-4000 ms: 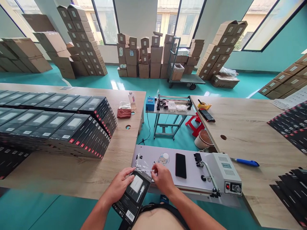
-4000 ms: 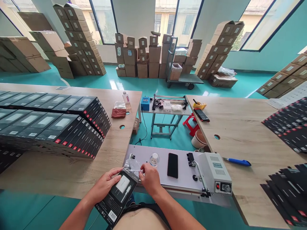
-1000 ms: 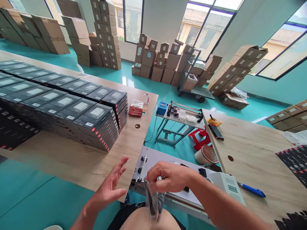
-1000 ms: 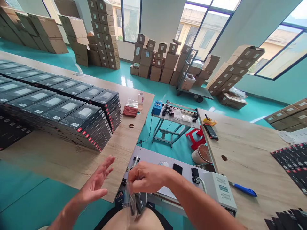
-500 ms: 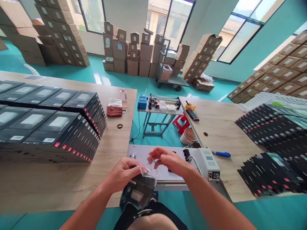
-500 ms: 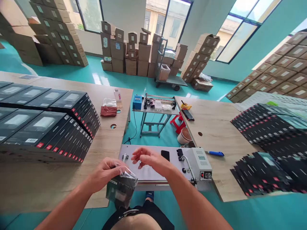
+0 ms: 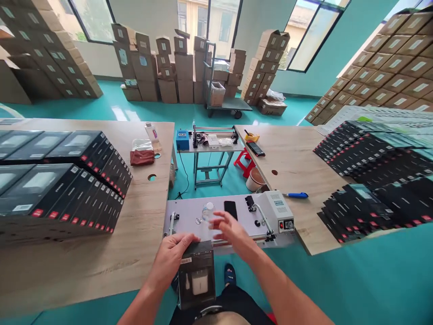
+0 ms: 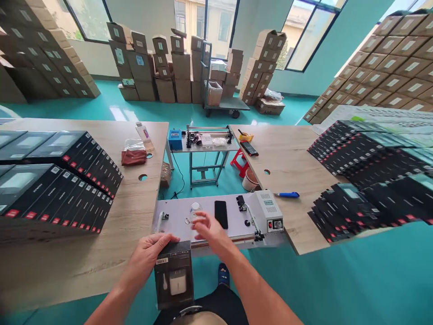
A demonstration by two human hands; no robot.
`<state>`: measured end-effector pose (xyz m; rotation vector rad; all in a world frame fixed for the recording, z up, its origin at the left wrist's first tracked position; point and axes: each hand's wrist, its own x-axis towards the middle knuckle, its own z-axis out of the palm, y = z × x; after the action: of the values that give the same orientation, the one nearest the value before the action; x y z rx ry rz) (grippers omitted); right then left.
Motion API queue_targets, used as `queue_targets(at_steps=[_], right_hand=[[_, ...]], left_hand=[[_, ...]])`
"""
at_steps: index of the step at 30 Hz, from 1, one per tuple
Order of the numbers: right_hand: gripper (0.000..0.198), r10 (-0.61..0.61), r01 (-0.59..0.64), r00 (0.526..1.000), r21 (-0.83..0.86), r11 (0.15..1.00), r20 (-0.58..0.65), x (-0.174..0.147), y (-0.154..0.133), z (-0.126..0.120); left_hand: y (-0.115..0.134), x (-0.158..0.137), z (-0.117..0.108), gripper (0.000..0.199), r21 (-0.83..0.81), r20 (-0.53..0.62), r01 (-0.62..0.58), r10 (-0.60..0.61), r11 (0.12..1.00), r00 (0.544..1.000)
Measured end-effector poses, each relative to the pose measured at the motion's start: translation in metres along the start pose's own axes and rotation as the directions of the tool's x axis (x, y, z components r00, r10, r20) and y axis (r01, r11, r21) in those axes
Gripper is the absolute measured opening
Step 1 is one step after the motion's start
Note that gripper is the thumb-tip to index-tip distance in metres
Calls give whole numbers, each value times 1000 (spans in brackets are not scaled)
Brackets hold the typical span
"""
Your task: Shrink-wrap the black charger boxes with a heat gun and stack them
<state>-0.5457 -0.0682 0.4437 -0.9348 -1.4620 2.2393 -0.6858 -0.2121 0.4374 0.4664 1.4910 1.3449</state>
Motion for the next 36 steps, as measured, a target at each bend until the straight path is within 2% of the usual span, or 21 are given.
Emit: queue_targets(at_steps=[1,2,3,4,6,8,9,10,11,13,15,19,20,22,25,28,31,33,34,36], right_hand=[[53,66,-63,986,-20,998,154,-8,7,-6],[53,113,-100,950,-57,993,290,-17,13,-12],[46,137,-112,912,-86,990,387,-25,18,-19],[37,142,-111,881,-95,989,451,-32,21,-27],[25,120,-105,848,-59,993,517,-42,24,-46],[31,110,-121,820,-17,992,562,-48,24,-69],[34,113,-134,809,-6,991,576,-50,25,-80],[35,120,-146,805,-1,989,582,-51,27,-92],[37,128,-155,806,-2,988,578,-53,30,-102],[37,139,-161,823,-9,987,551,-59,36,-121],[37,147,-160,833,-23,987,533,-67,40,-137],[41,237,-216,819,-102,971,522,-74,35,-164],[42,240,-210,832,-117,971,499,-71,31,-169],[45,177,-143,893,-113,983,414,-60,23,-176],[40,3,14,968,-68,998,251,-34,9,-181],[38,-94,95,989,-4,995,114,-18,-5,-182],[46,-93,91,995,55,994,32,-24,-10,-188],[54,15,-15,990,-1,1000,138,-38,-3,-195],[60,88,-75,967,-65,995,238,-46,4,-199],[58,197,-134,883,-174,976,427,-59,18,-204]], left_hand=[[-3,-2,7,40,-8,-26,6,-6,1000,1000],[-5,-3,15,41,-5,-43,11,-11,1000,999],[-5,-3,21,42,5,-49,14,-14,1000,999],[-4,-3,27,43,9,-61,12,-11,1000,998],[2,0,35,46,-68,-186,-51,37,996,982],[9,2,42,52,-223,-372,-185,92,957,924],[10,2,47,57,-283,-402,-208,81,936,912],[9,1,55,61,-305,-367,-173,52,937,929],[6,-2,65,64,-280,-269,-52,-27,959,963],[-9,-8,92,58,-120,-61,168,-177,978,982],[-26,-15,121,50,-25,25,207,-206,978,978],[-45,-17,161,41,-88,-27,144,-147,986,989],[-46,-17,167,40,-94,-31,137,-141,986,990],[-46,-15,174,38,-71,-37,134,-136,989,990],[-46,-11,184,38,-49,-108,127,-132,991,985],[-48,-7,194,40,-123,-190,101,-123,987,974],[-56,-5,201,40,-151,-247,73,-109,986,963],[-61,-5,202,40,-146,-259,62,-98,987,961],[-63,-4,202,41,-142,-255,65,-100,988,962],[-58,-1,196,43,-126,-231,90,-117,988,966]])
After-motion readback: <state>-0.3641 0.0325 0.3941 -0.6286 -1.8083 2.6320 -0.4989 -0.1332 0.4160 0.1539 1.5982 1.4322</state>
